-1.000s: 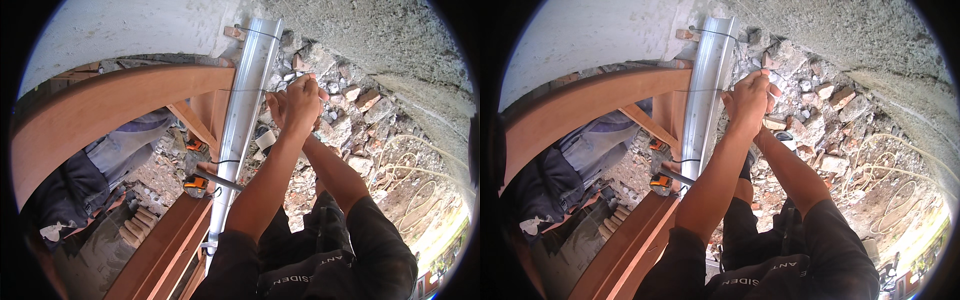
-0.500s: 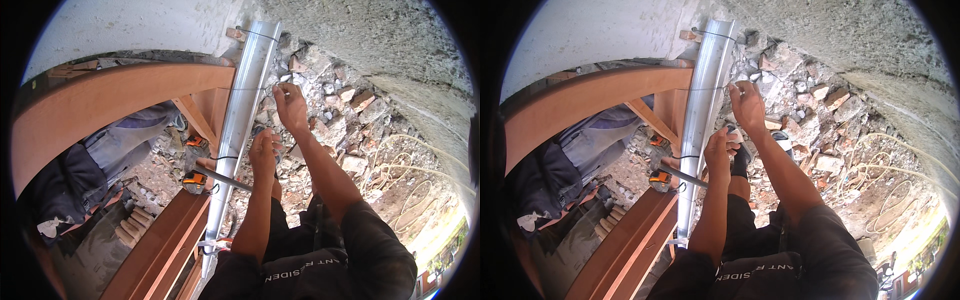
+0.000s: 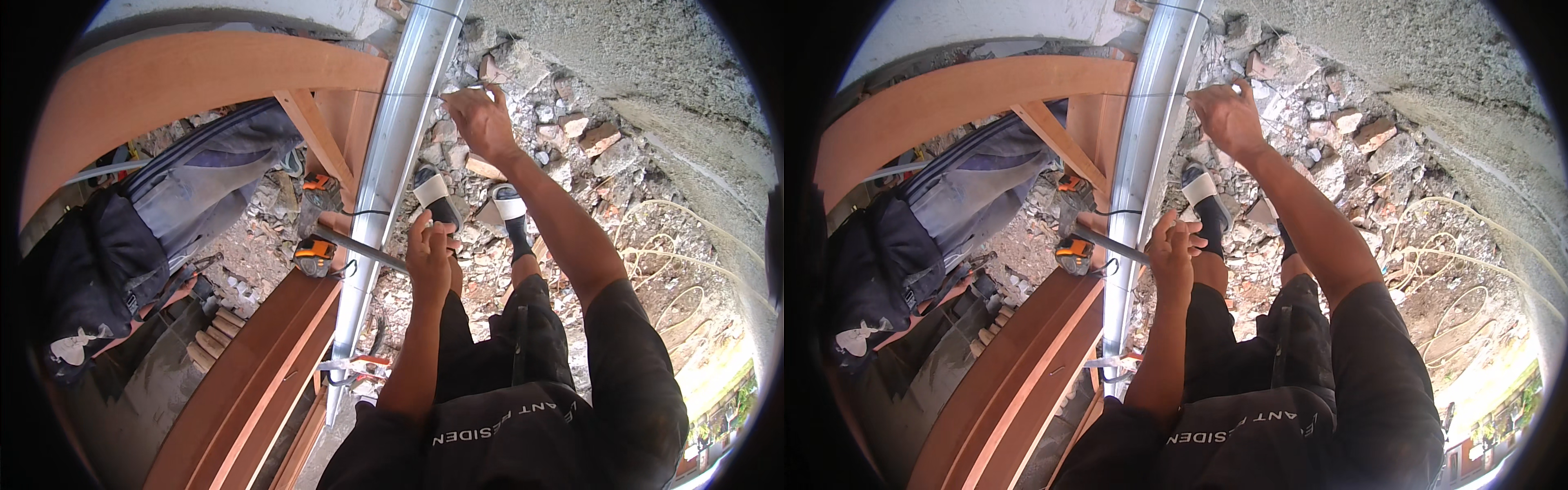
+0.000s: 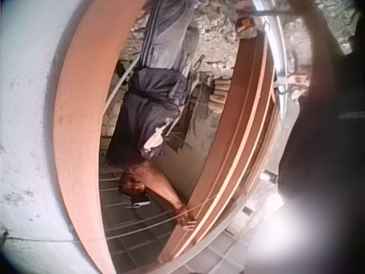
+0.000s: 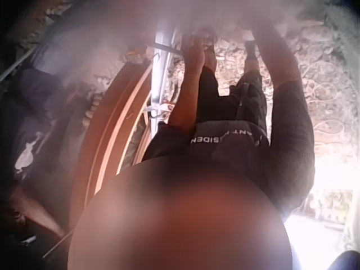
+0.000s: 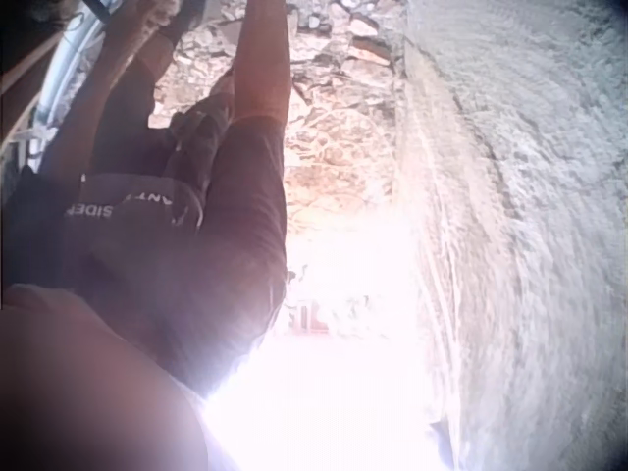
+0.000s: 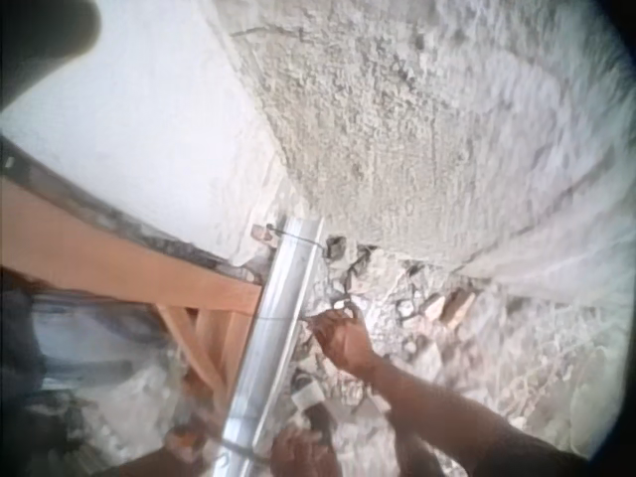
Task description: The person measures a curved metal window frame using a tape measure and then secures it to the wall using a hammer and nails. The person also uses a wire to align the frame.
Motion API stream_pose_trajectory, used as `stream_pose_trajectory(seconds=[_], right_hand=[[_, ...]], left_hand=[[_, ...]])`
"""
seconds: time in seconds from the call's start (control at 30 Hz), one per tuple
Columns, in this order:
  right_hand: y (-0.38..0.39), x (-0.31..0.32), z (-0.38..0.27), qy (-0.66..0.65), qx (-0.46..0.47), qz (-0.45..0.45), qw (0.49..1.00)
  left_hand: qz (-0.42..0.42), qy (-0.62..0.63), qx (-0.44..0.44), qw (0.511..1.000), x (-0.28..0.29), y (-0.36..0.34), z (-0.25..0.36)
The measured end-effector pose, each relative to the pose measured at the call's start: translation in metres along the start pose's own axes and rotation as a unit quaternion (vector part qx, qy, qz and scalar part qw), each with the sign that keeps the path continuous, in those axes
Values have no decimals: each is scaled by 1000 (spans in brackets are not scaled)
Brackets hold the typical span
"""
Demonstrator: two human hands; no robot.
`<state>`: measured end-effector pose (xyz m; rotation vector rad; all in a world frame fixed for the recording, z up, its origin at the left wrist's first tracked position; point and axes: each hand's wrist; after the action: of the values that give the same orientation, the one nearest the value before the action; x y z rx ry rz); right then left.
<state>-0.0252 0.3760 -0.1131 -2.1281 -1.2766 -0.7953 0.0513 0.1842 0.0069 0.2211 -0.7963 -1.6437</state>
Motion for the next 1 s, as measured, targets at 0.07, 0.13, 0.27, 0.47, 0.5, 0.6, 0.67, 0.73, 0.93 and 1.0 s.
stream_pose_trajectory(seconds=[0.07, 0.13, 0.27, 0.47, 0.5, 0.6, 0.67, 0.73, 0.93, 1.0], right_hand=[[-6, 6, -3, -171, -158, -86, 969], [-13, 2, 3, -322, -270, -144, 896], [-20, 1, 2, -506, -412, -182, 735], [-14, 9, 3, -428, -362, -151, 815], [-10, 11, 16, -416, -321, -138, 839], [7, 41, 17, -367, -388, -26, 845], [29, 58, 28, -351, -419, 40, 837], [59, 79, 41, -339, -449, 68, 824], [179, 93, 88, -269, -530, -36, 803], [222, 85, 91, -295, -500, -97, 809]], left_hand=[[36, 30, -10, 999, 19, 11, -1], [100, 3, 1, 995, 35, 21, 7], [254, -9, -16, 967, 81, 18, -8], [334, -211, -209, 895, 143, -1, -22], [322, -291, -171, 885, 149, -5, -9], [264, -598, -287, 701, 190, -21, -1], [240, -507, -284, 778, 216, -25, 2], [234, -376, -251, 861, 223, -8, 0], [189, -271, -111, 937, 190, 98, -34], [141, -285, -89, 944, 169, 141, -63]])
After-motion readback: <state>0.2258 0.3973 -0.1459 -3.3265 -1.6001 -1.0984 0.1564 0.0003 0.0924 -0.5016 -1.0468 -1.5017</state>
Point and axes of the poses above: each hand's wrist, its own y-axis away from the middle knuckle, its own x-axis out of the back of the hand, z = x × y, and after that the axes turned 4 degrees about z, right-handed
